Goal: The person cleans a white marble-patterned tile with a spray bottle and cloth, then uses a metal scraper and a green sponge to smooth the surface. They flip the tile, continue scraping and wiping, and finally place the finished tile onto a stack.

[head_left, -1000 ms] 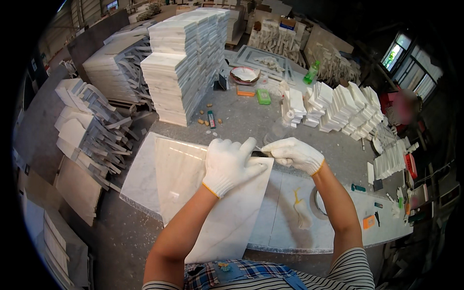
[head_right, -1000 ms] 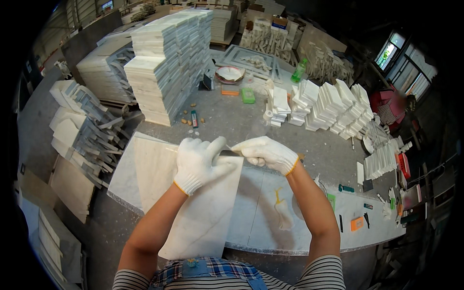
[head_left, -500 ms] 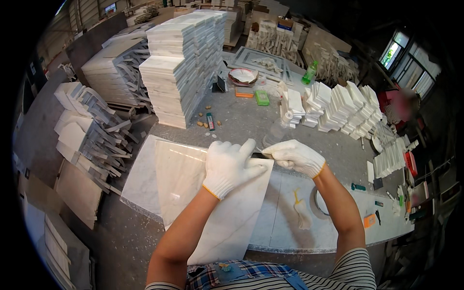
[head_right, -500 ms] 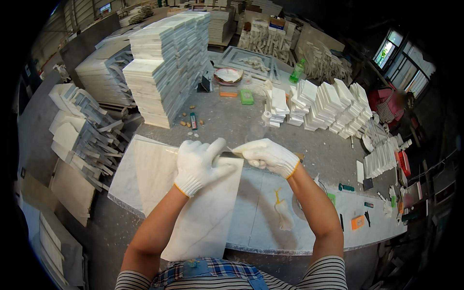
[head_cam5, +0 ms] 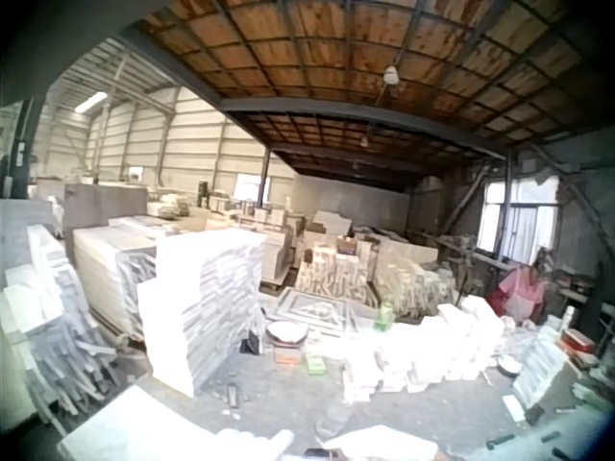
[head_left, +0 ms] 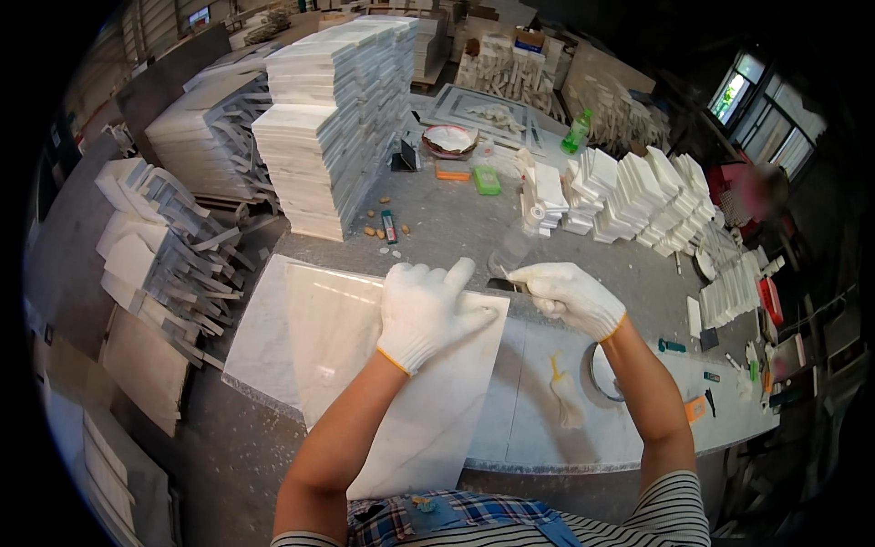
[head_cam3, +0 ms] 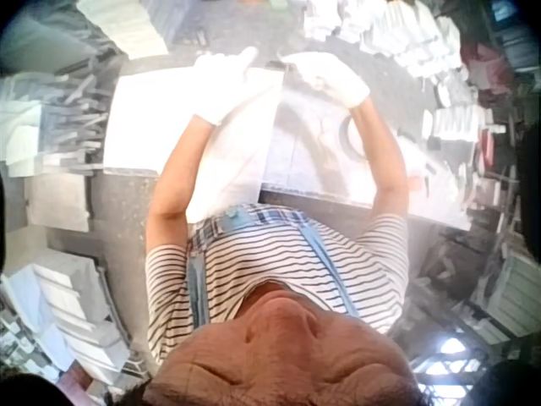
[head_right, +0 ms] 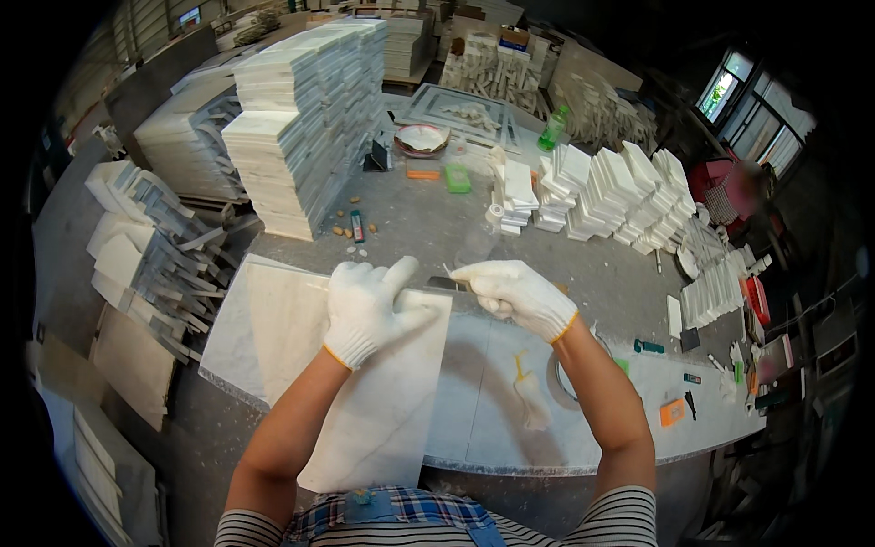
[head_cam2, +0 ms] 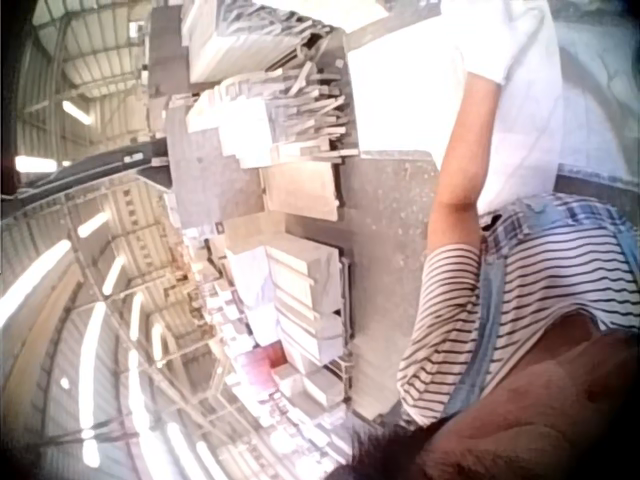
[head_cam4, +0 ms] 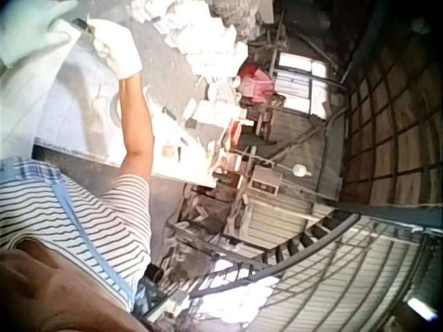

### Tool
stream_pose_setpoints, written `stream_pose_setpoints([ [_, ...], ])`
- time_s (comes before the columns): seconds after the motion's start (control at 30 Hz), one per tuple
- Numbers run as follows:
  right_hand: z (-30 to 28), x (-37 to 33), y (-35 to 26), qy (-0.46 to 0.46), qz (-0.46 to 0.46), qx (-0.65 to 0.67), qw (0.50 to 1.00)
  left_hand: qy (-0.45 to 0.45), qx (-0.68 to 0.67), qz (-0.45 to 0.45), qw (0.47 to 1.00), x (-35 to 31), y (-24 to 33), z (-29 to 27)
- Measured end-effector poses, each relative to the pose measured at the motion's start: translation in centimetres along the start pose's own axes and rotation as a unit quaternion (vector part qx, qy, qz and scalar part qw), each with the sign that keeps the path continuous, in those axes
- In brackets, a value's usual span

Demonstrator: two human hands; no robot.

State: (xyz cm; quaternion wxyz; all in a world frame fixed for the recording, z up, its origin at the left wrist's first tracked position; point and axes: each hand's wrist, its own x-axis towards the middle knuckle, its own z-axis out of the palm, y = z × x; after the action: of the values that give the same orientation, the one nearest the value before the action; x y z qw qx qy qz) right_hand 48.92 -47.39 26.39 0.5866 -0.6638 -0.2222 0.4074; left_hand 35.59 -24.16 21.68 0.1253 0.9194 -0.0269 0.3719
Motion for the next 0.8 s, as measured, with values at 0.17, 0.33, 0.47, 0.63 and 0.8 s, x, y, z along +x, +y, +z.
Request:
stream_pose_setpoints([
  [0.17, 0.4, 1.9, 1.1, -0.046, 0.003, 0.019, 0.999, 0.009, -0.007, 0.007, 1.000, 0.0, 0.1, 0.0],
  [0.33, 0.7, 3.1, 1.2, -0.064, 0.015, 0.020, 0.998, 0.003, -0.009, 0.006, 1.000, 0.0, 0.0, 0.2],
  [0.47, 0.5, 3.3, 1.5, -0.067, 0.023, 0.034, 0.997, 0.004, -0.011, 0.007, 1.000, 0.0, 0.1, 0.1],
  [0.63, 0.9, 3.4, 1.1, -0.073, 0.010, 0.020, 0.997, 0.015, -0.010, 0.009, 1.000, 0.0, -0.1, 0.5],
  [0.8, 0.4, 3.7, 1.3, -0.071, 0.029, 0.016, 0.997, 0.015, -0.008, 0.011, 1.000, 0.1, -0.2, 0.4],
])
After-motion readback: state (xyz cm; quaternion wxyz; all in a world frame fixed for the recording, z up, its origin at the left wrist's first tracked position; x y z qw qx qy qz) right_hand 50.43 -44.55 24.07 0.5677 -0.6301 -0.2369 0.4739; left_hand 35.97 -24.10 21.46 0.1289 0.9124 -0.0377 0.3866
